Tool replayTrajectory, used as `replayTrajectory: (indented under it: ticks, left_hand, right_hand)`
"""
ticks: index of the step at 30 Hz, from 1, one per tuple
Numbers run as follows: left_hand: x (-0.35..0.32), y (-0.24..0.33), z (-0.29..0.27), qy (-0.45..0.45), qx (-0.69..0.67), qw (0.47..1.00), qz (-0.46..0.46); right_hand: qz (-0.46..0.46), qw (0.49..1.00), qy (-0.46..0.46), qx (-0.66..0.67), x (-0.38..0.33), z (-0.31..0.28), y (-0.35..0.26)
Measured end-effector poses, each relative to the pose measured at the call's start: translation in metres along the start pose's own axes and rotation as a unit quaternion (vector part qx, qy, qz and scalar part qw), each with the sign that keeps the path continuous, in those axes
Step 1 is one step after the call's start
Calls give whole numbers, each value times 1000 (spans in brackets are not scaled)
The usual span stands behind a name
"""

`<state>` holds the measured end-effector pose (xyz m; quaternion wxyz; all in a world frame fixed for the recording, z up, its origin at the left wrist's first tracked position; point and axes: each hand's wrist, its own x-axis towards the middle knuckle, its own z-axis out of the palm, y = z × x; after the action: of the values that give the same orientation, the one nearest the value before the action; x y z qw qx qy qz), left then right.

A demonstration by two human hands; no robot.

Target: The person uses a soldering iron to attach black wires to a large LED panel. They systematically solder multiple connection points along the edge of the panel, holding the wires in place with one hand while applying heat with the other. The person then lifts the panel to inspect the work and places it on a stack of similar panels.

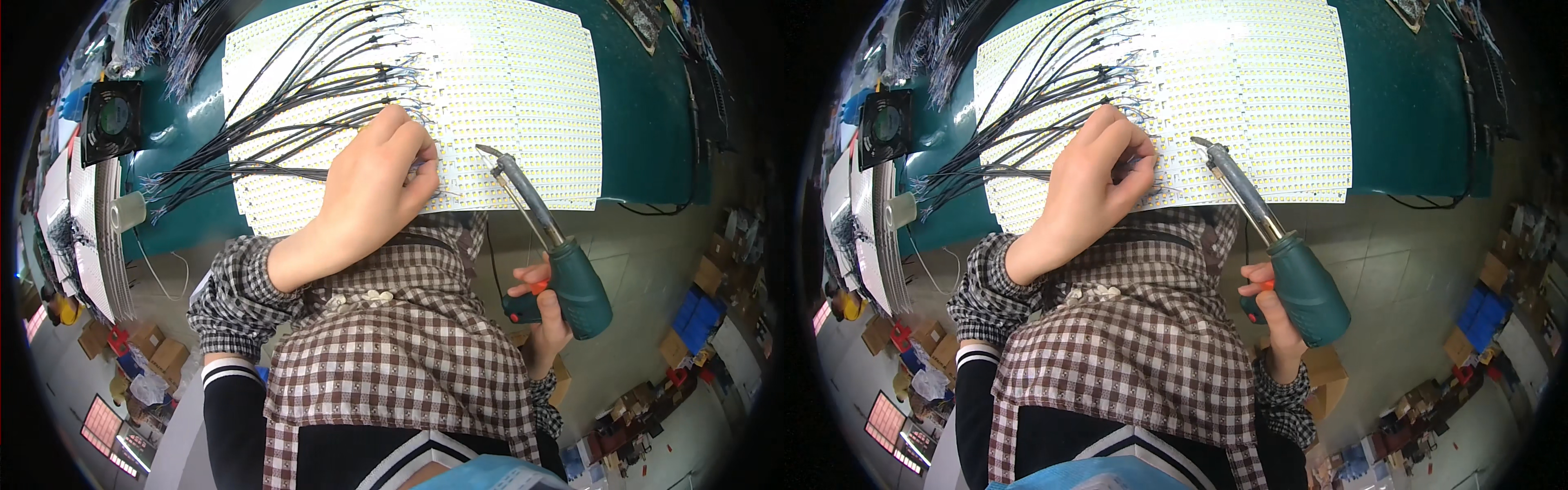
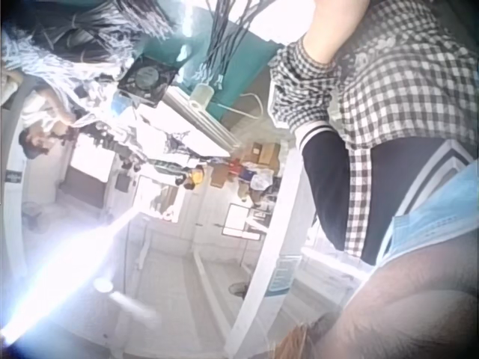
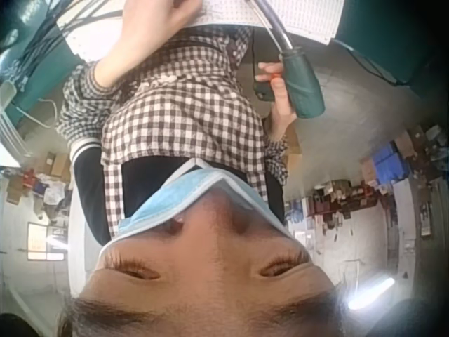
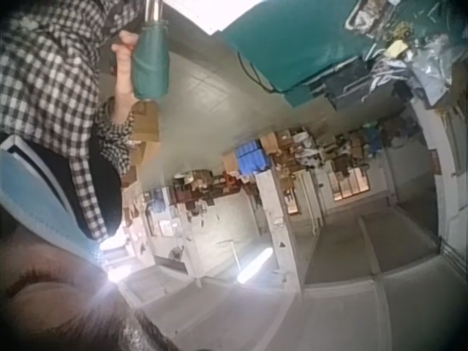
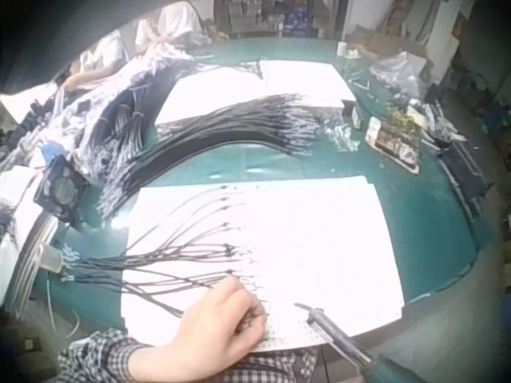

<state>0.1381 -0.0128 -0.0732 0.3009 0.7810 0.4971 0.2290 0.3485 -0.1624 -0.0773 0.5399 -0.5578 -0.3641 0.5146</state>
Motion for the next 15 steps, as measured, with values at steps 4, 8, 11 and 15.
replayTrajectory:
  ticks: [4,8,11,15]
  left_hand:
    - [7,-2,-2,-11,17,1000,10]
    - [6,-3,-2,-12,14,1000,4]
    - [6,-2,-3,-12,10,1000,3]
    - [7,-3,-2,-13,1,1000,-1]
  right_hand:
    - [15,1000,-10,-22,4,4,-7]
    - [32,999,-35,23,3,1,-5]
    - [38,998,-37,31,3,4,-4]
    - [69,997,-20,11,2,9,-5]
